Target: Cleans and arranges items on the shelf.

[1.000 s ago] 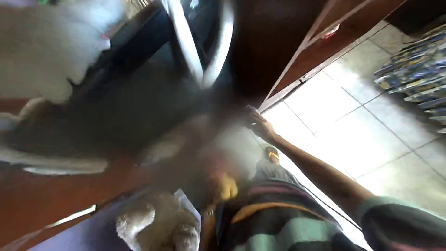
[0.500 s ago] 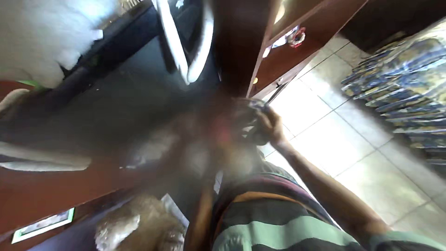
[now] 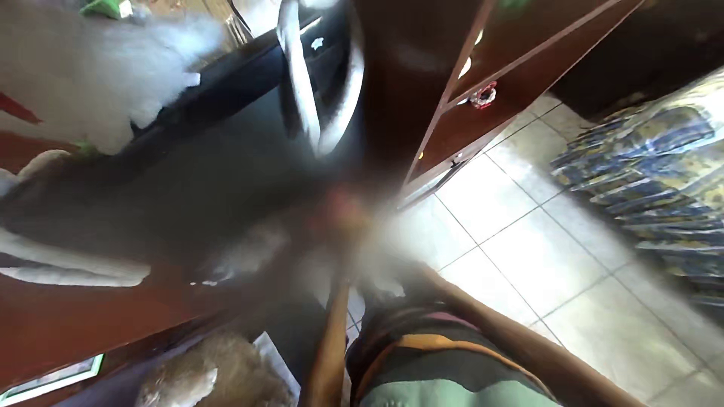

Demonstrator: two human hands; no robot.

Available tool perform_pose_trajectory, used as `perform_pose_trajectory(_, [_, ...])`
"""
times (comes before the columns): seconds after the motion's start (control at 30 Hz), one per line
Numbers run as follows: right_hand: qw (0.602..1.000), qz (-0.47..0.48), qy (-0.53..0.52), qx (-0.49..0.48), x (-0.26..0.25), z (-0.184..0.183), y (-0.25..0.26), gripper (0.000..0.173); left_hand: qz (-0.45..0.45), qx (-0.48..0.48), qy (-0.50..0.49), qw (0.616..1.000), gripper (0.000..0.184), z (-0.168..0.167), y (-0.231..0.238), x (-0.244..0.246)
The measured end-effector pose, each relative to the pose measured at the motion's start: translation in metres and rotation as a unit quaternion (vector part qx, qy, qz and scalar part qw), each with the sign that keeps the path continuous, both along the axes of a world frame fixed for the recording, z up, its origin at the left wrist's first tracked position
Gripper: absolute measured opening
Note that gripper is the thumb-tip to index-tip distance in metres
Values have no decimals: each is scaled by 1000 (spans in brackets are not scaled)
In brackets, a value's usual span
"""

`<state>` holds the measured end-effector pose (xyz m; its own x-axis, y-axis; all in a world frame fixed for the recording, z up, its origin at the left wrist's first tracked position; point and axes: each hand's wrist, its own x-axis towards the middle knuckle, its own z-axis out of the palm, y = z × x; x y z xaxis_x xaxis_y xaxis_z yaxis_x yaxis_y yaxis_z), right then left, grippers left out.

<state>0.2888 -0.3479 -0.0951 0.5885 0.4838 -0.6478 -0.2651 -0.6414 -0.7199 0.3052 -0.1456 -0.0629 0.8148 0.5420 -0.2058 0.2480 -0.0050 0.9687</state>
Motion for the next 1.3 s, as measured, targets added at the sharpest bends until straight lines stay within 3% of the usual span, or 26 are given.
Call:
perform_pose_trajectory(0.07, [998, -47, -13, -30, 6, -5, -18, 42, -67, 57, 9, 996, 59, 3, 3, 20])
perform_pose_trajectory(0.17, [988, -114, -57, -84, 28, -9, -50, 40, -143, 173, 32, 974, 54, 4, -3, 53])
perform_pose_trajectory(0.23, [980, -153, -83, -92, 31, -9, -70, 36, -173, 181, 45, 967, 43, 8, -10, 78])
perform_pose_trajectory(0.3, [975, -182, -88, -90, 23, -18, -88, 34, -203, 182, 56, 961, 42, -12, -9, 103])
perform_pose_trajectory(0.47, [977, -192, -28, -90, -4, -41, -105, 31, -291, 191, 207, 914, 41, -42, 14, 117])
perform_pose_trajectory(0.6, [983, -169, -5, -77, -2, -45, -91, 32, -285, 204, 218, 911, 44, -33, 23, 109])
perform_pose_trajectory(0.73, [987, -147, -5, -64, 10, -42, -72, 32, -272, 200, 197, 920, 46, -57, 37, 113])
perform_pose_trajectory(0.83, [990, -129, -7, -57, 11, -41, -63, 32, -307, 166, 214, 912, 43, -26, 36, 116])
perform_pose_trajectory(0.9, [991, -116, -6, -61, 9, -46, -64, 32, -318, 181, 208, 907, 42, -23, 36, 115])
perform_pose_trajectory(1.03, [992, -110, -10, -61, 7, -45, -67, 32, -282, 196, 223, 912, 46, -23, 33, 98])
perform_pose_trajectory(1.2, [991, -116, -14, -60, 10, -44, -66, 33, -133, 120, 180, 967, 51, -41, 33, 74])
perform_pose_trajectory(1.3, [992, -116, -7, -55, 11, -47, -64, 33, -99, 120, 176, 972, 49, -55, 37, 70])
